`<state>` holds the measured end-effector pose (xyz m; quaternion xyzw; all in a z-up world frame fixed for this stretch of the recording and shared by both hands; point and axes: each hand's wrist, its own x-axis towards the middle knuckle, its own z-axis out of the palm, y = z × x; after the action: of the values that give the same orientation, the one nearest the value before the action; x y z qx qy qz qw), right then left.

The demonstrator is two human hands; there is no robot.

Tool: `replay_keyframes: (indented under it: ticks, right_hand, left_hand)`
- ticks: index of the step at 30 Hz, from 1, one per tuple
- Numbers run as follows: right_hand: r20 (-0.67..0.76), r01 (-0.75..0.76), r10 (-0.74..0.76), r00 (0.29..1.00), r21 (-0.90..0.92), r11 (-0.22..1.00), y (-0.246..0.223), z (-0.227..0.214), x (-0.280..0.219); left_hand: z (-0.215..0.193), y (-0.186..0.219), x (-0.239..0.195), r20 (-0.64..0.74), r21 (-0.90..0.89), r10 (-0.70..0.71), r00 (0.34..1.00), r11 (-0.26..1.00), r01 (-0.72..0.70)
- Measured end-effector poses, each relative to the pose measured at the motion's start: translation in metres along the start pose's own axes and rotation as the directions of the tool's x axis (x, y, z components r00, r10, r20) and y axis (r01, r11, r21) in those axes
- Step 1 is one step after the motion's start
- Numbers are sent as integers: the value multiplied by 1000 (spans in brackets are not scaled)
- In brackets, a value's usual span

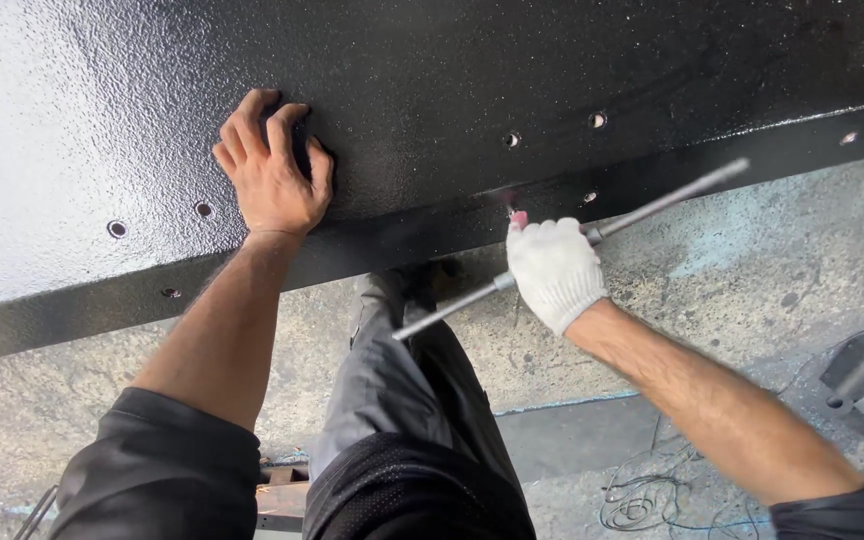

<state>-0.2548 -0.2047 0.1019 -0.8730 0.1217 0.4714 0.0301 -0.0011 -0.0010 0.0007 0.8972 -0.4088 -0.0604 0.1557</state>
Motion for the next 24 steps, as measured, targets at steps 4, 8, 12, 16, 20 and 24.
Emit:
replay_keyframes:
  ticks: [4, 8, 12, 16, 20, 24]
  right_hand:
    - [43, 180, -187, 981, -536, 825, -4, -6, 5]
    - [40, 236, -338, 940, -794, 561, -1, 0, 7]
    - [159, 371, -369, 916, -687, 625, 7, -29, 5]
    - [-332, 309, -549, 767, -559, 770, 31, 12, 0]
    - [-564, 179, -457, 687, -478, 860, 17, 56, -18]
    - [-806, -29, -6, 592, -29, 999, -5, 93, -15]
  left_hand:
    - [0, 0, 0, -4, 18, -3, 1000, 1000, 4]
    - [1, 0, 0, 7, 0, -9, 1000, 1000, 9]
    - [-1, 0, 1, 8, -5, -15, 1000, 1000, 15]
    - [0, 0, 0, 4, 1, -6, 1000, 1000, 6]
    - [1, -3, 0, 16, 5, -1, 1000, 1000, 1]
    - [3, -2, -1, 4, 21, 3, 1000, 1000, -3]
